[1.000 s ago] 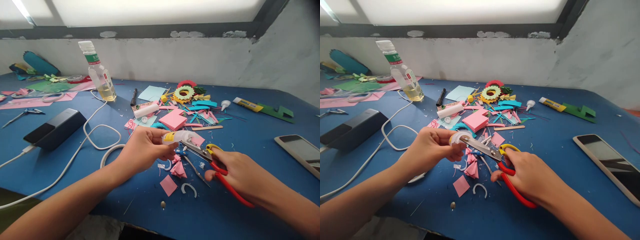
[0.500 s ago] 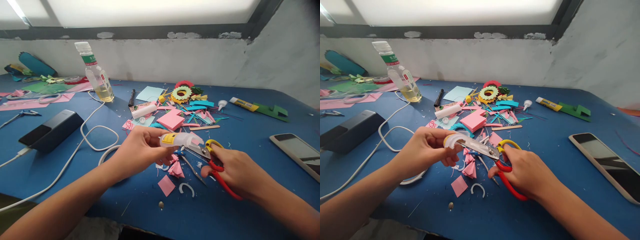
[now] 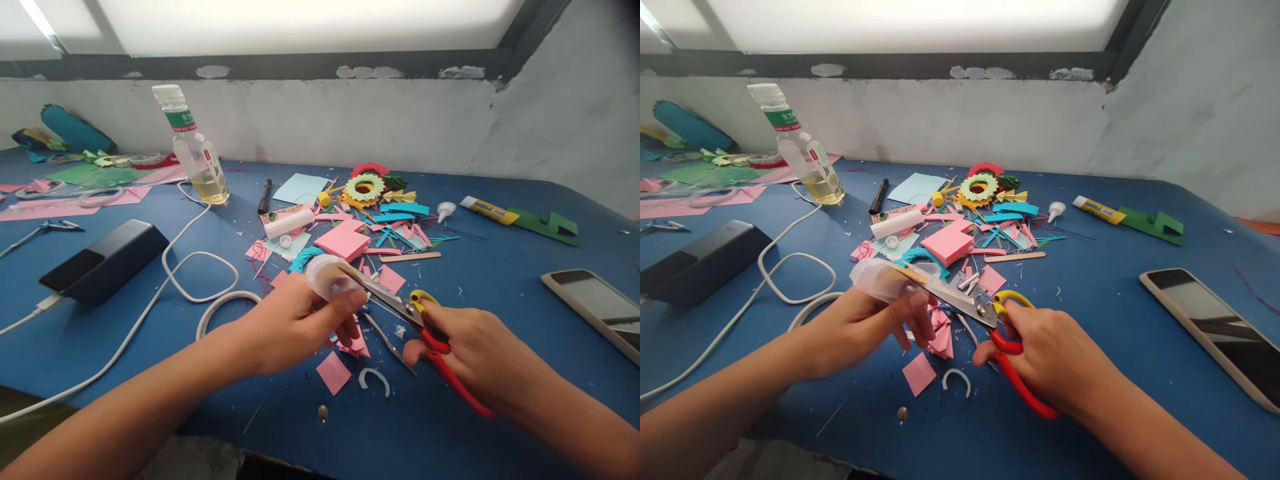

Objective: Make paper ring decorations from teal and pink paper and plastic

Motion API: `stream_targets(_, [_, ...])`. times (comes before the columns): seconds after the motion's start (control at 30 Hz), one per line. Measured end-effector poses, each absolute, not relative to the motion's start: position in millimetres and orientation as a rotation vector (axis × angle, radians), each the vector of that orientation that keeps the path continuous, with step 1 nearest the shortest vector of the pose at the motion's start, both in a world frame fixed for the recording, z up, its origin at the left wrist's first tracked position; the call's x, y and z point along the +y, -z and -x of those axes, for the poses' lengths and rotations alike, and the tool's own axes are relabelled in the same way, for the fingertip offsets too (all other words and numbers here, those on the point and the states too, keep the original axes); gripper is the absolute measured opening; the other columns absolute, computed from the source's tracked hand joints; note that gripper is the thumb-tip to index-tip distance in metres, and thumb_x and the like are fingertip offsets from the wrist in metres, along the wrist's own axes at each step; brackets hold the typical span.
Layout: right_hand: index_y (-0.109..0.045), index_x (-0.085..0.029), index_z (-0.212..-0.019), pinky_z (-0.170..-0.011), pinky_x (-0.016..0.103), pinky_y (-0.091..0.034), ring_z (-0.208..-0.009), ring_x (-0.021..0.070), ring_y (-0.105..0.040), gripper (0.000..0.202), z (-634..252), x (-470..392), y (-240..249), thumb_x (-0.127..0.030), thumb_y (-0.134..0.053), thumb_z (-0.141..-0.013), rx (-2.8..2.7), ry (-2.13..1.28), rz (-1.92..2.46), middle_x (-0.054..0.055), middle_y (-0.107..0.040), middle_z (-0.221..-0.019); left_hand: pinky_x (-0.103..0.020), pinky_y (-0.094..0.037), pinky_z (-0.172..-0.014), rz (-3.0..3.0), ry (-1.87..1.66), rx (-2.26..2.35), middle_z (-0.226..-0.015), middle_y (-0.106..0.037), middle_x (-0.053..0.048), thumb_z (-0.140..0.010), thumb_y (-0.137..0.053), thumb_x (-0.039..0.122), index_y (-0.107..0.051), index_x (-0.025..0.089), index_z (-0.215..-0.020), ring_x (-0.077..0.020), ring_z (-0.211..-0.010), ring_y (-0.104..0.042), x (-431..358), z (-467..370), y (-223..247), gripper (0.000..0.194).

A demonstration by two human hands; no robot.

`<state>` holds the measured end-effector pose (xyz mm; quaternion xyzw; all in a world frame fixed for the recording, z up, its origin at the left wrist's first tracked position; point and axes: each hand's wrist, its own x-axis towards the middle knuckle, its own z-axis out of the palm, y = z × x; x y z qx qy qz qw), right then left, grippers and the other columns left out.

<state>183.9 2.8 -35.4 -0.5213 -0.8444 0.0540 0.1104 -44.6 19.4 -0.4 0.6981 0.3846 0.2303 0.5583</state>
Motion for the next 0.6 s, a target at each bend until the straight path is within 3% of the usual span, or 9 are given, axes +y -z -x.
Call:
stream_targets(0.3, [-0.045,-0.021,-0.061,-0.041,0.028,-0.035,-0.043,0.0198,-0.057,0.055,-193.6,2.4,35.2,-0.071,-0.031,-0.077,-2.658,-0.093,1.576,0.005,-0.06,-0.054,-0.022,-0.038,-0.051,-1.94,-0.185,1.025,-0.051,-0.053,0.004,-0.09,-0.031,0.048,-0.045,0.018,-0.062,-0.0092,-0.049,-0.05,25.6,58.0,-15.0,0.043])
stream_targets(0.6, [-0.052,-0.019,-0.064,-0.04,0.031,-0.038,-0.044,0.0234,-0.059,0.058,-192.6,0.3,46.1,-0.073,-0.032,-0.075,-2.711,-0.026,1.493,0.007,-0.062,-0.057,-0.024,-0.033,-0.047,-1.942,0.11,1.106,-0.048,-0.052,0.003,-0.087,-0.033,0.05,-0.043,0.018,-0.058,-0.0111,-0.047,-0.048,29.5,63.3,-22.6,0.045])
